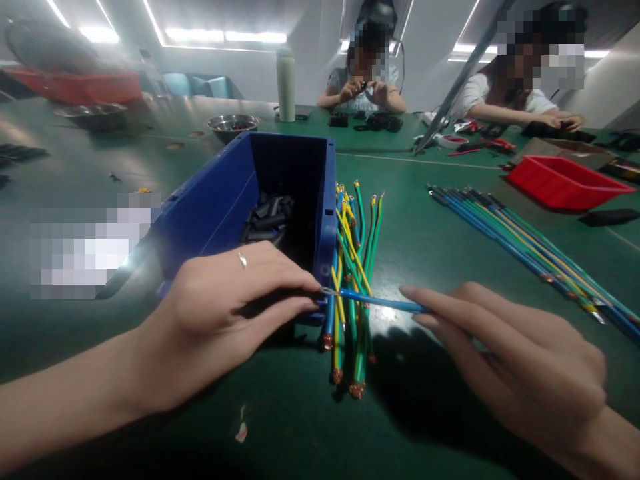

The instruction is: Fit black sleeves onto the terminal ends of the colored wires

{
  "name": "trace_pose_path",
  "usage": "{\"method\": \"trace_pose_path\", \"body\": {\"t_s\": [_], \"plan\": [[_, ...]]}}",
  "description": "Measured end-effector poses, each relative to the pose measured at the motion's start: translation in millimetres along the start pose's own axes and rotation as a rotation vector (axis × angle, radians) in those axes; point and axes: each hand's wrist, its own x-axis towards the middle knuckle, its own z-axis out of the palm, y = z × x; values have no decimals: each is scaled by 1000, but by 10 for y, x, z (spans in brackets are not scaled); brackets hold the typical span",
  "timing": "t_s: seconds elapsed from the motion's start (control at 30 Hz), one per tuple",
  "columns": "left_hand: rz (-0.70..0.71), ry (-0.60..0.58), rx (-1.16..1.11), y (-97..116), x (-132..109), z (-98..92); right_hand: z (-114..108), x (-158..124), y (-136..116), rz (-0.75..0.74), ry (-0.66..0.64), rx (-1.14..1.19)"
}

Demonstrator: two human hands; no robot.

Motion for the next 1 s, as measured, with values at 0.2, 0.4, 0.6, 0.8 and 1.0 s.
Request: {"method": "trace_pose_path", "body": {"t_s": [0.2, 0.4, 0.6, 0.8, 1.0], "plan": [[43, 65, 92, 35, -60, 35, -29, 12, 10, -16, 11, -58], [33, 100, 138, 24, -80, 54, -32, 7, -5, -27, 56, -73], [96, 127, 139, 51, -49, 59, -61, 1, -9, -31, 52, -43], [94, 138, 48, 69, -30, 64, -82, -20, 14, -23, 52, -33], [80, 121, 27, 56, -47, 53, -76, -10, 13, -50, 61, -8]]}}
